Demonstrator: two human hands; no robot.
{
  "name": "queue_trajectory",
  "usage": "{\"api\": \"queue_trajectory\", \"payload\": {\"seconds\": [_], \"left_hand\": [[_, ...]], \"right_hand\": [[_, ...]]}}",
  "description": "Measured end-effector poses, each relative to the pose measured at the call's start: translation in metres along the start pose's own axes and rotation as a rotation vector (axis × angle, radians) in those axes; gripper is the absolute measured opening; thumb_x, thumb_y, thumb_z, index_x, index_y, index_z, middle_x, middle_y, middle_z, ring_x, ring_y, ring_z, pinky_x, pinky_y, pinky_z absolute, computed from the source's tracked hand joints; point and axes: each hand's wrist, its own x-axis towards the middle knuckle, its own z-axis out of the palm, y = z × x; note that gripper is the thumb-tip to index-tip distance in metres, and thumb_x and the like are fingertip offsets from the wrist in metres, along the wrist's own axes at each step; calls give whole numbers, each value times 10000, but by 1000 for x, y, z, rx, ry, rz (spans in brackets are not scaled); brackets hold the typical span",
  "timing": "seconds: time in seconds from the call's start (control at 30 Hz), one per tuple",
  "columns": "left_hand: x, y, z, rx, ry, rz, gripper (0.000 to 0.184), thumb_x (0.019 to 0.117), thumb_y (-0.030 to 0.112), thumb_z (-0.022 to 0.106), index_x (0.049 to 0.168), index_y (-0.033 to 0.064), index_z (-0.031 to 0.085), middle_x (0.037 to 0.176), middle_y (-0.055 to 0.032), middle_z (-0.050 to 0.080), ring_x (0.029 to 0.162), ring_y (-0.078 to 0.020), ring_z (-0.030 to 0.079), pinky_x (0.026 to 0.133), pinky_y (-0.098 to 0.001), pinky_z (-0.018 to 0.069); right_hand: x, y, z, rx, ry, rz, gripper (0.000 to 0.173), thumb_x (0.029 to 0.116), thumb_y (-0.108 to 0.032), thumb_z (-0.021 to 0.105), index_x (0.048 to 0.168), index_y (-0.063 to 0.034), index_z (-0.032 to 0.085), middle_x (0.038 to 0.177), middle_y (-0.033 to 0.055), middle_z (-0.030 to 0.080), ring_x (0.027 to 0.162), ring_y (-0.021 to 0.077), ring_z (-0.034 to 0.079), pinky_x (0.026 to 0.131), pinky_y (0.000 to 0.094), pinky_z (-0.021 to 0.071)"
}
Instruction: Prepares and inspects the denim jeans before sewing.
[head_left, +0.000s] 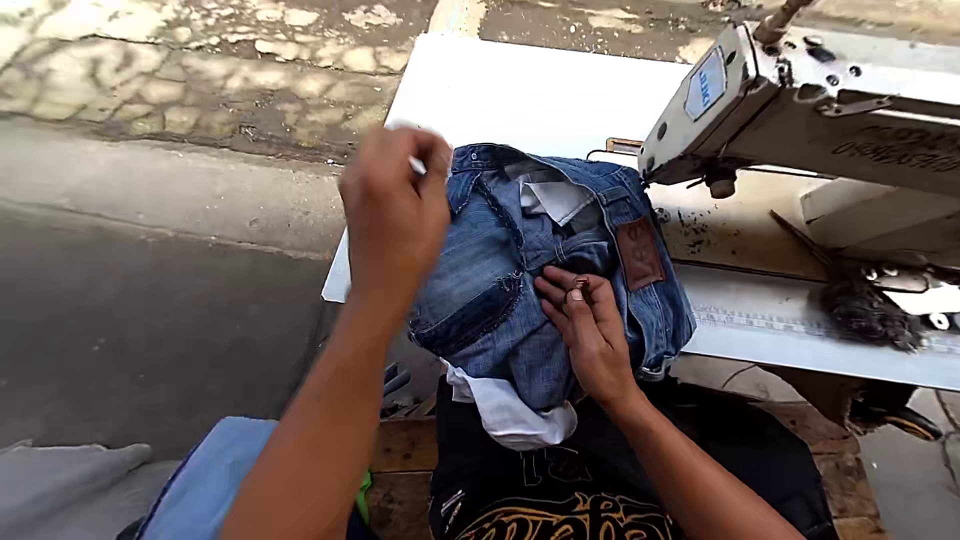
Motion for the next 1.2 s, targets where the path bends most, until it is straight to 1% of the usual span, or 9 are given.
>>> {"api": "queue_trajectory", "payload": {"seconds": [0.1,0.17,0.47,0.63,0.73,0.8,0.87,1.03,1.2], "left_hand": [[-103,22,41,-36,-119,69,214,1003,197,624,1017,36,764,871,-117,686,724,-228,685,634,-405,595],[-126,15,67,-39,-99,38,227,980,236,667,1026,41,773,863,-103,667,699,-208,669,614,-368,584],[-106,37,63,228,-240,106,174,928,101,672,817,-25,715,764,-165,618,640,-310,673,505,-431,545],[-83,31,43,87,-528,-71,175,952,175,668,894,13,698,839,-146,652,736,-328,674,602,-539,538],[-71,9,33,-188,-637,-271,129,974,219,678,895,120,703,716,-4,624,632,-147,585,592,-404,499],[-73,4,35,-243,-617,-300,98,960,205,695,895,133,705,698,17,622,604,-118,574,579,-379,499],[-77,2,37,-267,-619,-286,92,972,189,691,914,117,698,718,2,621,608,-126,567,581,-380,500],[-78,-17,38,-492,-658,-290,111,1005,113,616,916,86,677,644,14,603,520,-57,536,499,-230,460],[-78,-19,39,-550,-642,-271,103,977,83,621,895,89,682,625,27,595,507,-45,525,482,-201,443]], "right_hand": [[-4,2,3,57,49,-7,198,1069,-115,350,1197,-41,481,1268,123,662,1153,228,686,987,423,585],[-4,2,5,68,65,-34,177,1074,-104,355,1188,-59,483,1216,101,673,1125,220,693,980,418,587],[-9,5,10,-29,153,-120,89,1047,-51,485,1132,-64,506,970,35,713,919,123,734,863,308,623],[-15,2,14,1,189,-178,185,938,39,654,1123,30,644,923,64,747,815,97,726,776,231,615],[-16,-10,21,127,199,-239,75,986,-10,612,1047,-51,626,870,35,743,798,120,736,790,286,632],[-15,-14,32,230,145,-218,77,1053,-123,524,1036,-141,597,883,4,721,848,139,735,827,356,633],[-10,0,38,153,124,-124,159,1050,-140,438,1047,-92,589,976,34,699,935,146,714,865,371,616],[-6,27,34,-303,106,-237,184,955,-113,523,840,-41,647,1038,61,595,1013,69,587,810,188,512],[-5,24,37,-357,80,-205,210,924,-100,588,720,-58,607,1036,81,545,930,69,566,708,154,490]]}}
